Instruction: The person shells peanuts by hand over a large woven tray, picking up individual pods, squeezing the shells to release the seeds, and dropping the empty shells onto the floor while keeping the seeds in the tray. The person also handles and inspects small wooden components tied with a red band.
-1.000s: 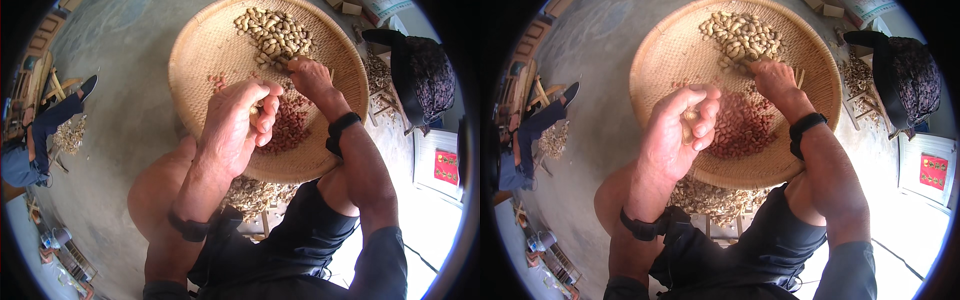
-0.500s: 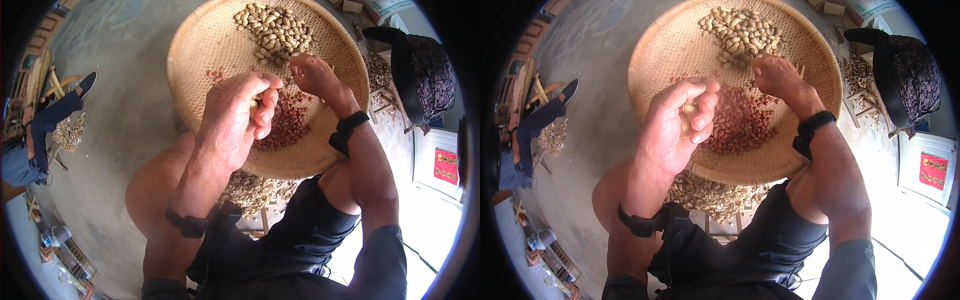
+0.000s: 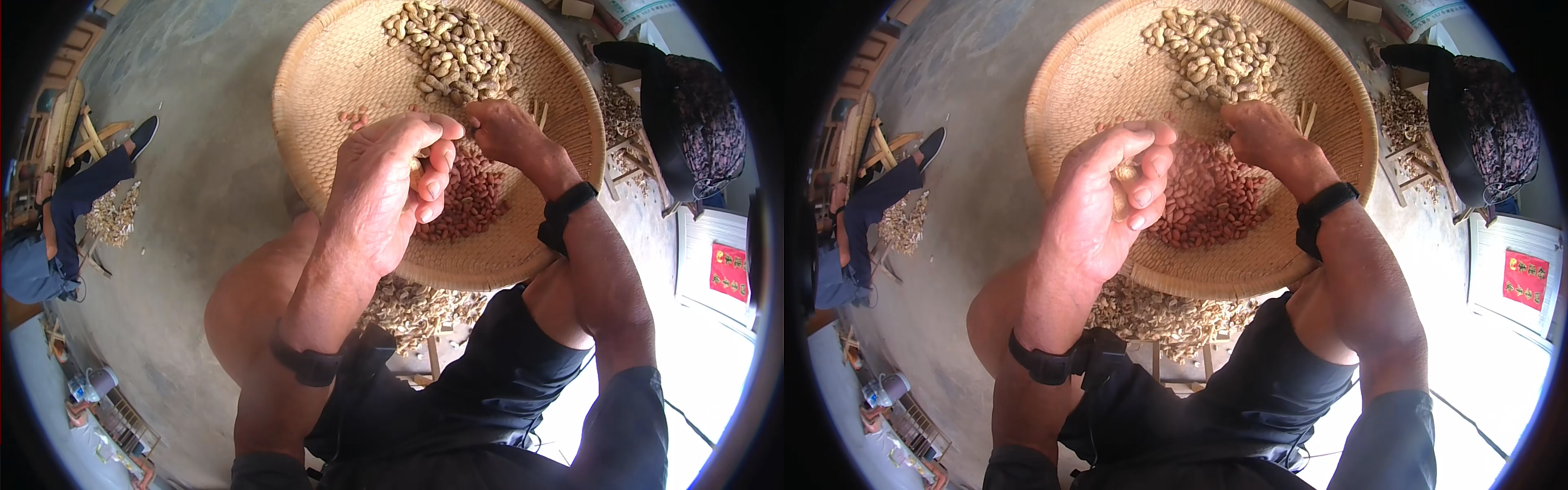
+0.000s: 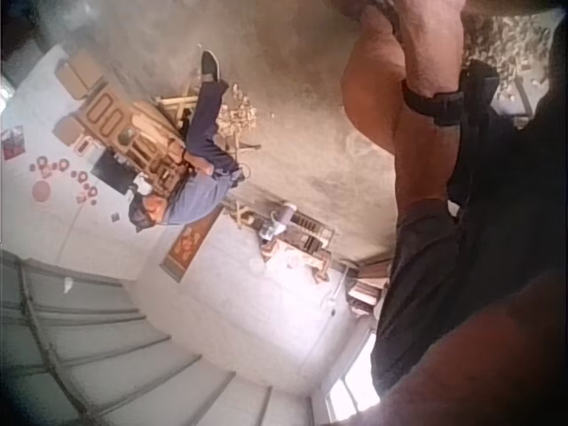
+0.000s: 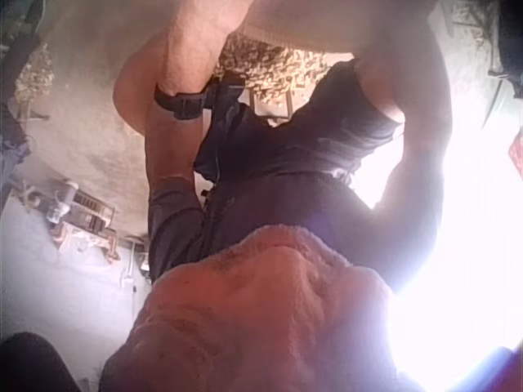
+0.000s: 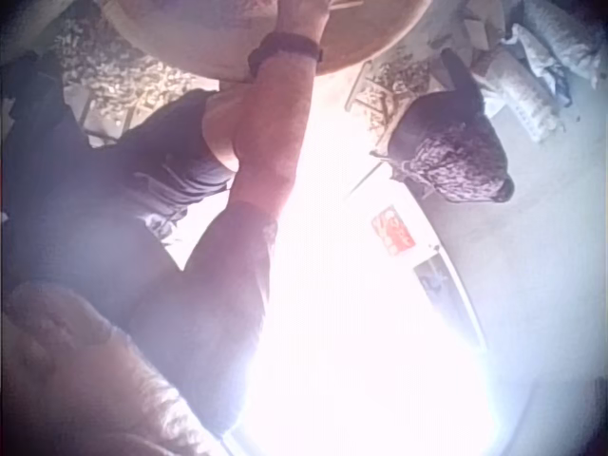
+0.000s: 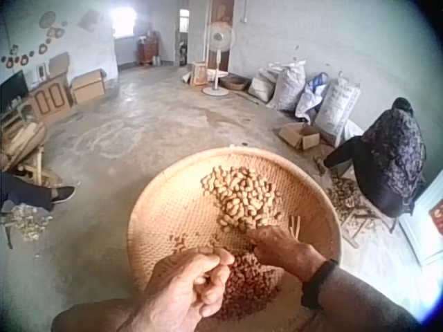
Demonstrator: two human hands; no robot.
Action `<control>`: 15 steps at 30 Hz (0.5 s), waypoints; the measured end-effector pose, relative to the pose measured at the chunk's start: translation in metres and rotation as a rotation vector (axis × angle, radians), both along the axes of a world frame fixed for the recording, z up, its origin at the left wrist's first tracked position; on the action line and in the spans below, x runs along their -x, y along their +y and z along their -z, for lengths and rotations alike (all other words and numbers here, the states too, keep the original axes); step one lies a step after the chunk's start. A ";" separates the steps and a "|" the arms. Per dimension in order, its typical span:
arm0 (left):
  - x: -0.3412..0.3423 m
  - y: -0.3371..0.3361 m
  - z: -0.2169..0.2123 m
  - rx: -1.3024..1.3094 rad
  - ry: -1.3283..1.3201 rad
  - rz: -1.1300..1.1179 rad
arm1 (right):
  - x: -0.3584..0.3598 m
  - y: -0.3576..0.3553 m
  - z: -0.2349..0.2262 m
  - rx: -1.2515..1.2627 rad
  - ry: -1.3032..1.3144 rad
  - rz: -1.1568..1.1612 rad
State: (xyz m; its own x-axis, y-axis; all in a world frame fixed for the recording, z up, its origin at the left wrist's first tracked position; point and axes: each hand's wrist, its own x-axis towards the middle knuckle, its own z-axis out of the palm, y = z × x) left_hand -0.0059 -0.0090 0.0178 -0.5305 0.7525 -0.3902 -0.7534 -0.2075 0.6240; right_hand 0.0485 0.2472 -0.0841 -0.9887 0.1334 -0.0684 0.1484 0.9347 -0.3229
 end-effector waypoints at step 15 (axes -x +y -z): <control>-0.001 0.002 0.007 -0.013 0.020 -0.056 | -0.006 0.018 -0.034 0.104 0.139 0.063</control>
